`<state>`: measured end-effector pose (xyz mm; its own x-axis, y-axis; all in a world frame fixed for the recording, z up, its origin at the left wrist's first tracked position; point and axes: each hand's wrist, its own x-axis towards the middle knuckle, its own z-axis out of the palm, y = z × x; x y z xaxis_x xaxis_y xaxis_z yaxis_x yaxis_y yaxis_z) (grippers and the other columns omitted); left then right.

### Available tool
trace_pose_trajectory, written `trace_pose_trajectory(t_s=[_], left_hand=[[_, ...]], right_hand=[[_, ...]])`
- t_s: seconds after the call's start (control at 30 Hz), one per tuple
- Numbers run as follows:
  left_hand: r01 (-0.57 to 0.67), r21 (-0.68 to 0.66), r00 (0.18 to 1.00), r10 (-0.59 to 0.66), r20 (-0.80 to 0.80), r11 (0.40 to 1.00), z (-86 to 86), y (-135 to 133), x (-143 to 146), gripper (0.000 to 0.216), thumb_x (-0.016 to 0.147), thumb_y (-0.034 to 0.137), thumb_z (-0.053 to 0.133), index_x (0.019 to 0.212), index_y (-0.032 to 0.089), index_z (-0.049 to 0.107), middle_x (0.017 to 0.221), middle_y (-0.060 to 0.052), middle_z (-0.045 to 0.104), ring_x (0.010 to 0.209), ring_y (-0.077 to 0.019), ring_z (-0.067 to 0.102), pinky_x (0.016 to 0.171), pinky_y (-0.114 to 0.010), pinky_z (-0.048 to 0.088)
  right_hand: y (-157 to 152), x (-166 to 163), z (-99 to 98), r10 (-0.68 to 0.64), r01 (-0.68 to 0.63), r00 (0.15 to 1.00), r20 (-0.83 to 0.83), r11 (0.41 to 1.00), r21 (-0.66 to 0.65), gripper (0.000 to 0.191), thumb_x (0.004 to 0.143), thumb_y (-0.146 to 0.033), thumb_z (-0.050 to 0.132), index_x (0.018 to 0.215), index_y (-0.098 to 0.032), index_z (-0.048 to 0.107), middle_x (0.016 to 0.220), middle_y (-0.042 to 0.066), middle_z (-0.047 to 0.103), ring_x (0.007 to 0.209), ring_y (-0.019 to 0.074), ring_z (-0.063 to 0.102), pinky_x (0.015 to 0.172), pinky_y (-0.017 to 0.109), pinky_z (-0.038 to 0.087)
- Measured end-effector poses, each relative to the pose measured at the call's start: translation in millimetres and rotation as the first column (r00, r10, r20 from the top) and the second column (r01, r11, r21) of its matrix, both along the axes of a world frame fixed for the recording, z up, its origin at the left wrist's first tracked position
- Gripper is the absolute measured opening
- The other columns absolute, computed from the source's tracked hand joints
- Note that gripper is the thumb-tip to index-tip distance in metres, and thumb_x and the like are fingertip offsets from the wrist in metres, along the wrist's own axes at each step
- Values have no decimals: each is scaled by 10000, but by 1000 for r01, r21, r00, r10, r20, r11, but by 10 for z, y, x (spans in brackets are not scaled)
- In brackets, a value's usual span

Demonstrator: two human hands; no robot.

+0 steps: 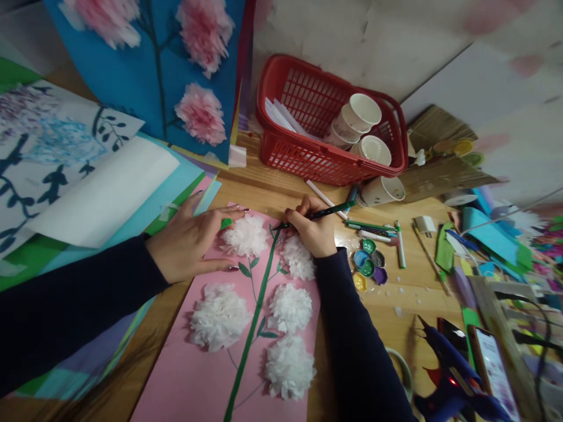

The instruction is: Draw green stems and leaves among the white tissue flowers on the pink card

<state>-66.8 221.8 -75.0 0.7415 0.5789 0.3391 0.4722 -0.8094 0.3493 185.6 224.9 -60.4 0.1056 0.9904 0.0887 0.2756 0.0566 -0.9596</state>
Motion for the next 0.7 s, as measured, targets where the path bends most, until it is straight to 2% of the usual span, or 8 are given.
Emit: trace_pose_trajectory(t_s=[0.13, 0.3, 0.43, 0.53, 0.7], left_hand=[[-5, 2, 1000, 5, -13, 1000, 7, 0, -3, 565, 912, 579, 490, 1271, 174, 327, 1321, -183, 584, 1219, -318, 569, 1161, -625, 107], [11, -11, 1000, -11, -14, 1000, 12, 4, 1, 574, 903, 541, 530, 1274, 152, 327, 1323, -182, 580, 1225, -341, 559, 1163, -634, 107], [15, -14, 1000, -15, 7, 1000, -3, 2, 0, 575, 911, 570, 499, 1282, 168, 322, 1322, -192, 578, 1216, -348, 566, 1146, -666, 124], [4, -17, 1000, -5, -5, 1000, -12, -2, -3, 571, 922, 544, 496, 1295, 154, 307, 1331, -176, 573, 1229, -340, 555, 1160, -649, 98], [16, -1, 1000, -16, 12, 1000, -9, 5, 3, 615, 890, 555, 556, 1292, 150, 327, 1300, -212, 587, 1223, -358, 558, 1137, -671, 135]], right_hand=[[-3, 2, -6, -8, 8, 1000, 3, 1000, 16, 289, 636, -156, 611, 511, -224, 360, 454, -83, 394, 406, 67, 380, 434, 227, 291], [-10, -12, 8, 0, -3, 998, -62, 999, -43, 307, 696, -236, 627, 555, -245, 354, 411, -82, 443, 365, 108, 490, 388, 231, 323], [-13, -12, 6, 7, -7, 999, -34, 1000, -14, 316, 690, -195, 634, 544, -236, 358, 426, -78, 460, 372, 93, 487, 400, 225, 344], [-15, -17, 6, 13, -15, 996, -89, 1000, -25, 317, 713, -217, 636, 571, -243, 353, 412, -79, 470, 358, 114, 519, 371, 226, 344], [-8, -26, -10, 3, -6, 992, -123, 1000, -25, 333, 717, -243, 660, 596, -247, 350, 411, -91, 477, 348, 119, 546, 340, 214, 347]])
